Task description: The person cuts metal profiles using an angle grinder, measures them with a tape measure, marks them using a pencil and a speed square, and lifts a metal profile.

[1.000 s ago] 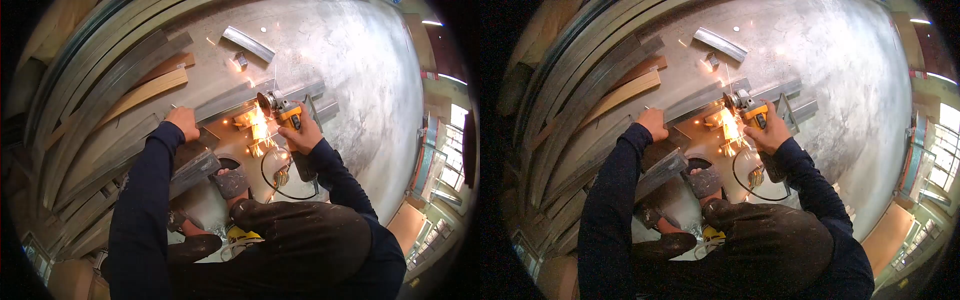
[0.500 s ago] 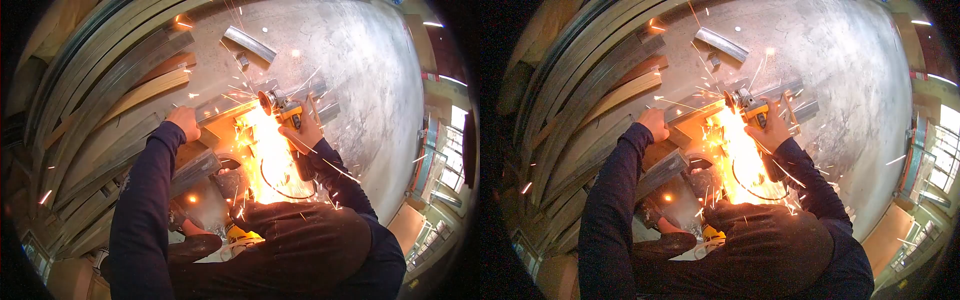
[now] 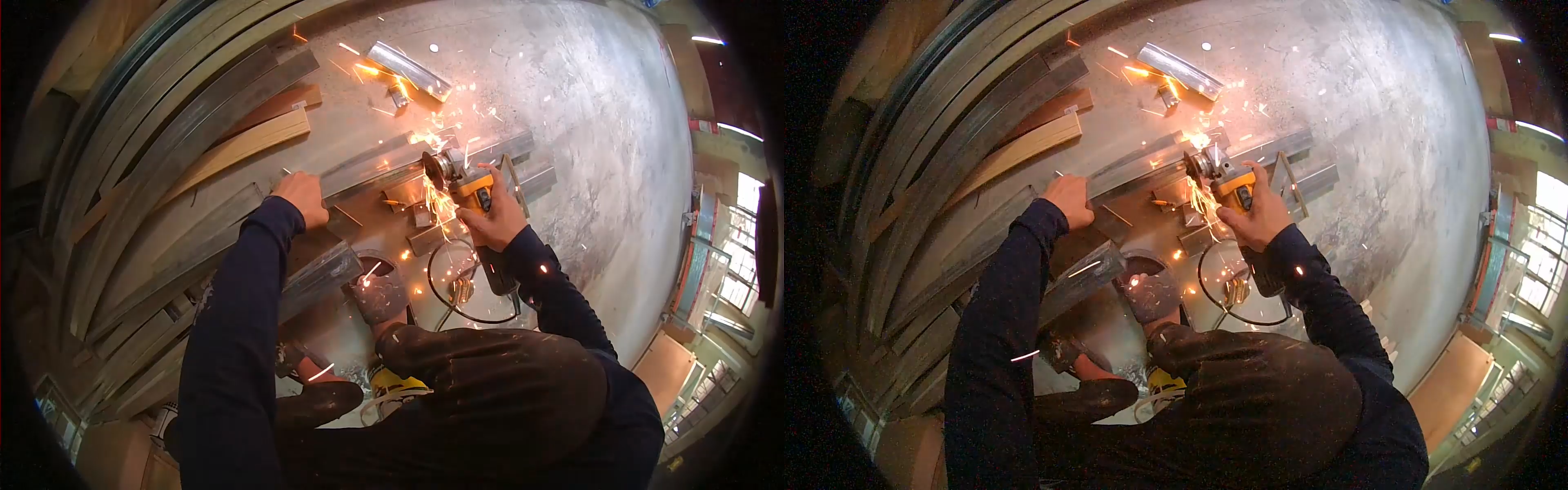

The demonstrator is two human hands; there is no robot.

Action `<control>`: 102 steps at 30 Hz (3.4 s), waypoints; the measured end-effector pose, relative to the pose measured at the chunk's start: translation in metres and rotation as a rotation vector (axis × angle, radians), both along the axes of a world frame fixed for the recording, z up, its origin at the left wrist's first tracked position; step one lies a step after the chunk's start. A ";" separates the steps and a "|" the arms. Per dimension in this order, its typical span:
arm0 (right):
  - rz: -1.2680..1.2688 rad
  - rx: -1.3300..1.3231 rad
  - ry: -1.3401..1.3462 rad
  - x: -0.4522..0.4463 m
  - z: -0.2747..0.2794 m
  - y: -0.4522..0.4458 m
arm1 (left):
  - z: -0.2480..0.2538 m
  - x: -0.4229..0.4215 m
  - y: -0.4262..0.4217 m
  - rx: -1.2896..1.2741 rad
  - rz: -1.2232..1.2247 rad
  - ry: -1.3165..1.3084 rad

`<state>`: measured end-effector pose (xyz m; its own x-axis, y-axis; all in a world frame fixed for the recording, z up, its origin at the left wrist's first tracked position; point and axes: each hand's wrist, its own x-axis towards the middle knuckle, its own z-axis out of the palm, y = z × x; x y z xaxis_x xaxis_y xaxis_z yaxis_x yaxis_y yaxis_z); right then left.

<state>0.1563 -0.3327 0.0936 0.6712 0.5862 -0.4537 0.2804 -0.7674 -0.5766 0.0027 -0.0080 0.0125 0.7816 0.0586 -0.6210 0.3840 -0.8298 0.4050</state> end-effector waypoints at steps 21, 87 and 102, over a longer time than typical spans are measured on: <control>-0.124 -0.061 0.061 -0.002 -0.009 -0.013 | -0.031 -0.023 -0.026 0.238 0.177 -0.335; -0.065 -0.080 -0.018 0.005 -0.024 0.001 | -0.012 -0.012 -0.028 0.269 0.174 -0.279; -0.051 0.021 0.002 0.006 -0.045 -0.014 | -0.015 -0.015 -0.028 0.304 0.164 -0.332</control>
